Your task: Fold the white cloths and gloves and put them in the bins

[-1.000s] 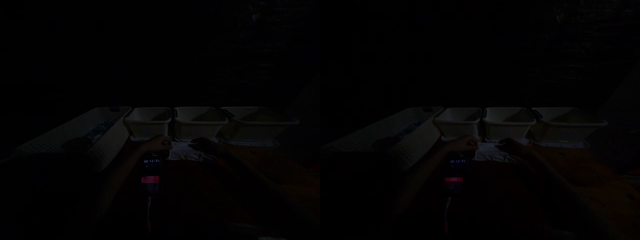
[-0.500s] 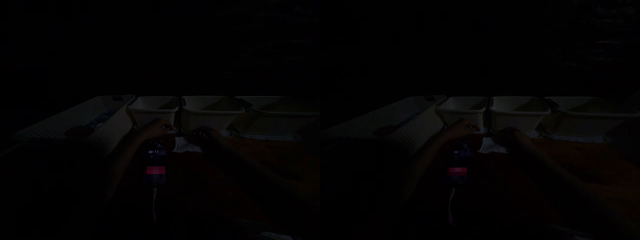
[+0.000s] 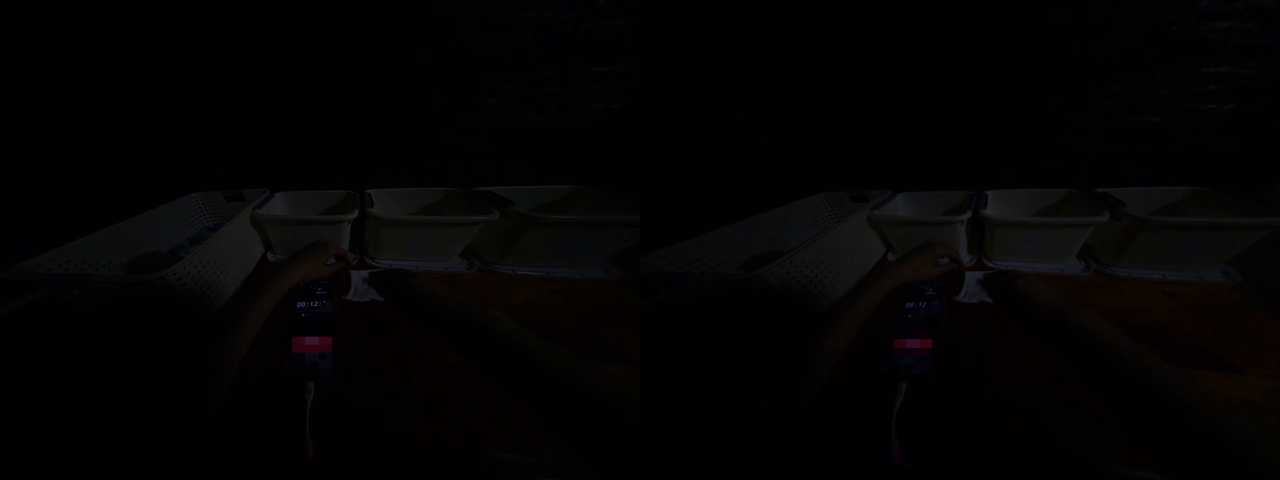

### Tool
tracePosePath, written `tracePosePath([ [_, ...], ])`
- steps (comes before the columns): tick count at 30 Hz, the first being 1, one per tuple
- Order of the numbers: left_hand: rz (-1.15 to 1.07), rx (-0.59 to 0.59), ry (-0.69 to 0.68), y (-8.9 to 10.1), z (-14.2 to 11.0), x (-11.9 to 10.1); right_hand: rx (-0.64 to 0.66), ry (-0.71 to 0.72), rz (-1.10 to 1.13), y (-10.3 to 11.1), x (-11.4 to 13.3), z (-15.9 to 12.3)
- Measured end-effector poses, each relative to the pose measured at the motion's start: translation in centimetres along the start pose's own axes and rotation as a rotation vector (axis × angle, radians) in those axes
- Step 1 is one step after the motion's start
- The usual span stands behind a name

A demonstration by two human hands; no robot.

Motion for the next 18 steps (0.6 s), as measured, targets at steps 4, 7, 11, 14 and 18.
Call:
tracePosePath([
  [4, -0.074, 0.067, 0.007, -0.4, 0.0, 0.4, 0.085, 0.052, -0.208, 0.0, 0.2, -1.0],
  [7, -0.120, 0.109, -0.014, -0.8, 0.0, 0.6, 0.117, 0.059, -0.207, 0.3, 1.0, -1.5],
  [11, -0.140, 0.188, -0.088, -1.5, 0.1, 0.5, 0.088, 0.060, 0.015, 0.6, 1.5, -0.7],
  [14, -0.108, 0.240, -0.144, -1.9, 0.3, 0.3, 0.086, 0.065, 0.096, 0.8, 1.5, 0.1],
  [18, -0.060, 0.245, -0.118, -2.1, 0.3, 0.6, 0.073, -0.067, 0.049, 1.1, 1.6, 0.0],
])
Point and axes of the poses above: each hand's wrist, its own z-axis towards the middle knuckle, its own y-axis out of the back of the hand, x = y × z, the point moved 2 cm from there along z, towards the middle knuckle, and after that the axes turned 12 degrees about x, right-handed, at the moved point
